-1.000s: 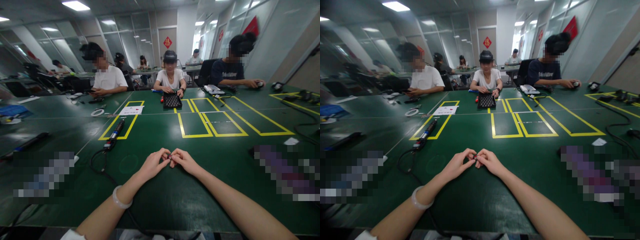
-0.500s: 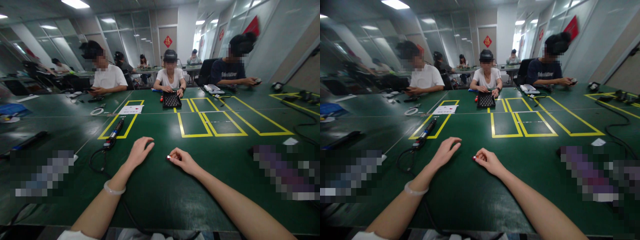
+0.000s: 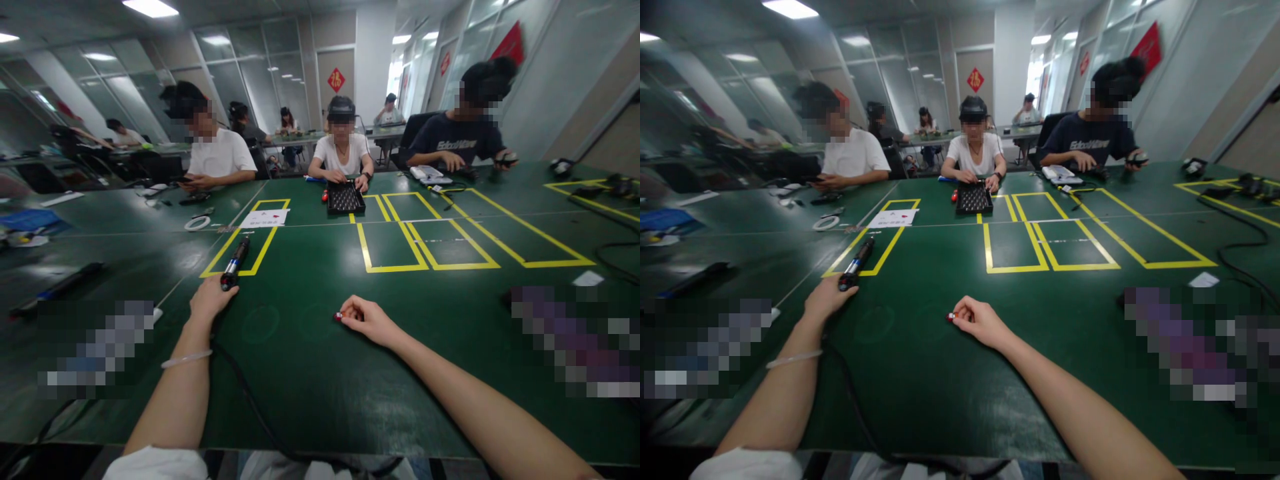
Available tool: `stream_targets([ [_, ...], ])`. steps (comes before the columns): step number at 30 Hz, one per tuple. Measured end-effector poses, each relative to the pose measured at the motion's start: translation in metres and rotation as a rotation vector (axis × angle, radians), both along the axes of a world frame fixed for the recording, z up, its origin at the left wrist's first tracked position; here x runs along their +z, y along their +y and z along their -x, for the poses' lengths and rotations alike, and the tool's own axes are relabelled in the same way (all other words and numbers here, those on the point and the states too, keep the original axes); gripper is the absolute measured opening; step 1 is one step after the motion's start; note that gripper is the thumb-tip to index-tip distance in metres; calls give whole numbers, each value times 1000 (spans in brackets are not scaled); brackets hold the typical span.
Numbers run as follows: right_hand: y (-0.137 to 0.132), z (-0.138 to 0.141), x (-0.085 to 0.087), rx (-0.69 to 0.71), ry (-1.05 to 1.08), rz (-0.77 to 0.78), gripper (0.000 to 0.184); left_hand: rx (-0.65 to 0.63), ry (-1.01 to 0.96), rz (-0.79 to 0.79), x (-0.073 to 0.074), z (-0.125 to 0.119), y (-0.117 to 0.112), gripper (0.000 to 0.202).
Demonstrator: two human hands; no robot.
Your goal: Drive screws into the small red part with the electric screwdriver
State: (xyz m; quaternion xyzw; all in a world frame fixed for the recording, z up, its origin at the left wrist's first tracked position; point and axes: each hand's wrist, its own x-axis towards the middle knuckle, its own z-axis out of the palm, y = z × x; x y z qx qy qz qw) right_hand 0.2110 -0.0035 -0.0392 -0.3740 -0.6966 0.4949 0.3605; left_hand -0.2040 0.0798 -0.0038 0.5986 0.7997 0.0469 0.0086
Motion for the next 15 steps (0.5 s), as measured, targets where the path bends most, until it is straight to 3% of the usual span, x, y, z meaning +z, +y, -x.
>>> stream_targets([
  [9, -1, 1, 7, -38, -62, -81, 16, -66, 78, -11, 3, -60, -13, 59],
  [15, 0, 2, 5, -82, -119, -110, 12, -293, 80, -45, 0, -115, -31, 56],
])
